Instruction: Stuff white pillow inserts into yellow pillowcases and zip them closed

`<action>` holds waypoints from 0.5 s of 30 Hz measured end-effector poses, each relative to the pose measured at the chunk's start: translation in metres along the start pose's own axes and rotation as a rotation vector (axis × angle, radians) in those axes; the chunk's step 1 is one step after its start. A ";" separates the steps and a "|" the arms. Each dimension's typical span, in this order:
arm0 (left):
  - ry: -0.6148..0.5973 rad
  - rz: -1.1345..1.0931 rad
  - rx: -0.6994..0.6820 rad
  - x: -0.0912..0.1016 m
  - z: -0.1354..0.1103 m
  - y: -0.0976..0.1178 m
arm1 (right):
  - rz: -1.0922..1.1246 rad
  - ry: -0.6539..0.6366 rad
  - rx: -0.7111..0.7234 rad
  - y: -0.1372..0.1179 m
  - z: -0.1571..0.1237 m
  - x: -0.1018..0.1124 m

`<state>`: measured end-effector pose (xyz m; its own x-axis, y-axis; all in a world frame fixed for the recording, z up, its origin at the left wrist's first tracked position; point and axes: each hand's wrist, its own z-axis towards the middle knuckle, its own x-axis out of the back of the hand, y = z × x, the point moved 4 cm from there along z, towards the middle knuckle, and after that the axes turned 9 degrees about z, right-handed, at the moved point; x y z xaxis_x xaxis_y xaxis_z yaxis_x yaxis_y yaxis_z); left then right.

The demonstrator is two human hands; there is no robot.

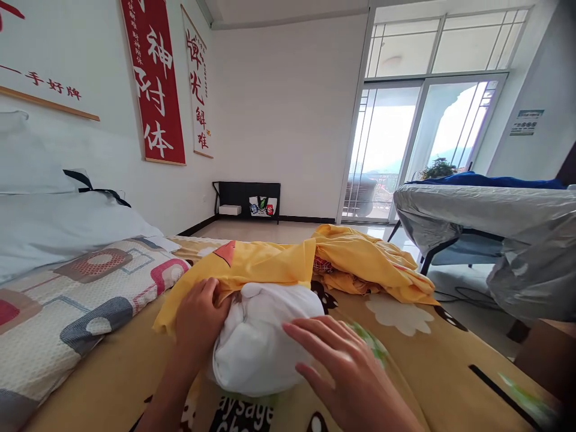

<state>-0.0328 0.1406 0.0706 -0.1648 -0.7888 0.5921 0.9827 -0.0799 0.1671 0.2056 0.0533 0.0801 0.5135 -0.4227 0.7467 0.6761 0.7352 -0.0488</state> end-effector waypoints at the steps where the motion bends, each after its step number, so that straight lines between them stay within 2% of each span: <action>1: -0.014 0.014 0.020 0.003 0.000 -0.001 | -0.049 0.033 -0.066 0.007 -0.005 -0.002; 4: 0.045 0.099 -0.039 0.021 -0.003 0.003 | -0.132 -0.018 -0.204 0.014 -0.006 -0.029; 7: 0.208 0.191 -0.284 0.039 -0.005 0.010 | -0.120 -0.106 -0.218 -0.002 0.008 -0.061; 9: 0.261 0.183 -0.470 0.044 -0.004 0.009 | -0.093 -0.113 -0.164 -0.018 0.016 -0.076; 11: 0.252 0.136 -0.580 0.046 -0.001 0.004 | -0.083 -0.090 -0.075 -0.031 0.019 -0.089; 15: 0.233 0.056 -0.590 0.051 -0.001 -0.001 | -0.097 0.051 0.108 -0.045 0.013 -0.119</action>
<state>-0.0419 0.1003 0.1000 -0.1546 -0.9079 0.3896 0.8814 -0.3049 -0.3608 0.1072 0.0771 0.0023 0.4766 -0.5184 0.7100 0.6644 0.7413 0.0954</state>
